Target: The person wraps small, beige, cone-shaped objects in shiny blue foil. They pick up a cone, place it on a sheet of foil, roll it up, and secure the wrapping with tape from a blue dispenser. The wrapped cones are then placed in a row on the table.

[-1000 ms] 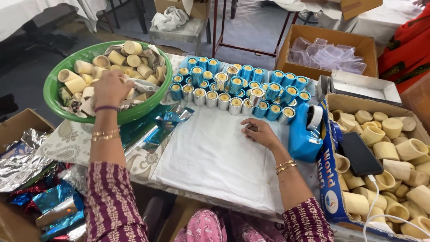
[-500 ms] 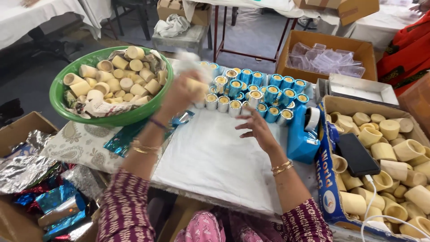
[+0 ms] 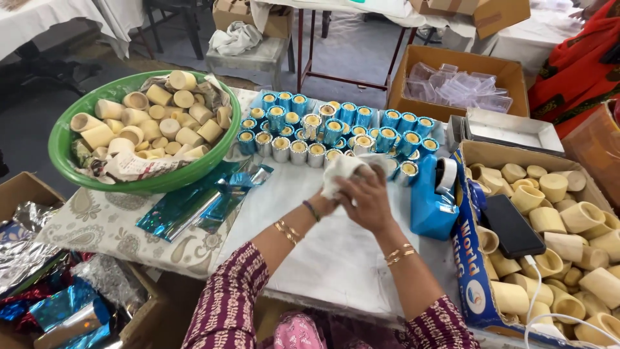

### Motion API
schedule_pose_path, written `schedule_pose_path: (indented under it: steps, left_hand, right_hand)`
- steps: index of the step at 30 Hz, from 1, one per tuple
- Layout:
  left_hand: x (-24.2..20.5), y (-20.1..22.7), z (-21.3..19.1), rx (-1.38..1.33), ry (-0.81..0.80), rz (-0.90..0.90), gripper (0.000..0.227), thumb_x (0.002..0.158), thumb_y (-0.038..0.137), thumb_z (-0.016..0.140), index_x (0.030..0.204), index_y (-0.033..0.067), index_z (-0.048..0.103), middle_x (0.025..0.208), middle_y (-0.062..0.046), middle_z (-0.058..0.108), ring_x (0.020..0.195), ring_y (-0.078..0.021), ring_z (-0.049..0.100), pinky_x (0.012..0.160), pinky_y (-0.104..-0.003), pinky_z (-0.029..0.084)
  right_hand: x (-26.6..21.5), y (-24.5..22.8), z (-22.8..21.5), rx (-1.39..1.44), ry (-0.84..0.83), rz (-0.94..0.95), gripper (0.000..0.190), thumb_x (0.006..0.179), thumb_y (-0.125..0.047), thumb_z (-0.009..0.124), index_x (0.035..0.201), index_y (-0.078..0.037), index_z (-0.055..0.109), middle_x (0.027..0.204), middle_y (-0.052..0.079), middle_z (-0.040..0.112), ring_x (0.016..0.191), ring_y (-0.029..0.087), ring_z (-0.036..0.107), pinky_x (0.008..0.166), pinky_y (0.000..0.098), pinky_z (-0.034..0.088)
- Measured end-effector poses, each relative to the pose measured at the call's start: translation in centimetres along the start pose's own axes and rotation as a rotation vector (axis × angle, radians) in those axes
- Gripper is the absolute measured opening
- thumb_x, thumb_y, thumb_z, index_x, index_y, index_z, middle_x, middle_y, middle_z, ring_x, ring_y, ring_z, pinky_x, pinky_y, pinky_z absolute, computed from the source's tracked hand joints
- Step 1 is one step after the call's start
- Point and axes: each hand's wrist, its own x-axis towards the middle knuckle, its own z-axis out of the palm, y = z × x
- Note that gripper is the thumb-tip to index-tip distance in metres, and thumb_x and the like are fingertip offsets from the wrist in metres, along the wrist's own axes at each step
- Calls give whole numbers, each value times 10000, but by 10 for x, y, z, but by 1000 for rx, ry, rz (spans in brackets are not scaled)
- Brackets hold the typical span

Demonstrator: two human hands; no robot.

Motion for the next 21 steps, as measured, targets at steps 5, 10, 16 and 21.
schedule_pose_path:
  steps: [5, 10, 16, 21]
  left_hand:
    - [19, -56, -24, 363, 127, 196, 461, 1165, 470, 410, 1296, 64, 584, 838, -42, 618, 681, -221, 506, 495, -363, 370]
    - [-54, 3, 44, 951, 188, 748, 345, 1094, 334, 400, 1292, 73, 510, 879, -171, 715, 757, -340, 688, 634, -478, 499]
    - [-68, 43, 38, 1570, -151, 1152, 279, 1013, 231, 501, 1214, 44, 548, 919, -162, 701, 776, -362, 681, 631, -481, 525]
    - [-70, 48, 37, 1693, -331, 1346, 286, 949, 255, 542, 1167, 71, 569, 968, -158, 706, 769, -347, 689, 628, -470, 522]
  right_hand:
    - [-6, 0, 11, -172, -233, -51, 225, 959, -128, 626, 1151, -42, 705, 1081, 143, 662, 1002, 386, 642, 901, 468, 527]
    - [-41, 30, 29, -89, -167, 353, 183, 1027, -140, 567, 1089, 4, 662, 1031, 195, 665, 958, 404, 644, 834, 454, 522]
    - [-95, 85, 54, 670, -233, 1185, 308, 1079, -263, 525, 1091, -11, 702, 956, 80, 710, 862, 210, 647, 751, 387, 532]
    - [-64, 52, 46, 1091, -275, 1696, 351, 971, -337, 424, 1122, -174, 697, 1018, 21, 763, 917, 168, 732, 786, 343, 599]
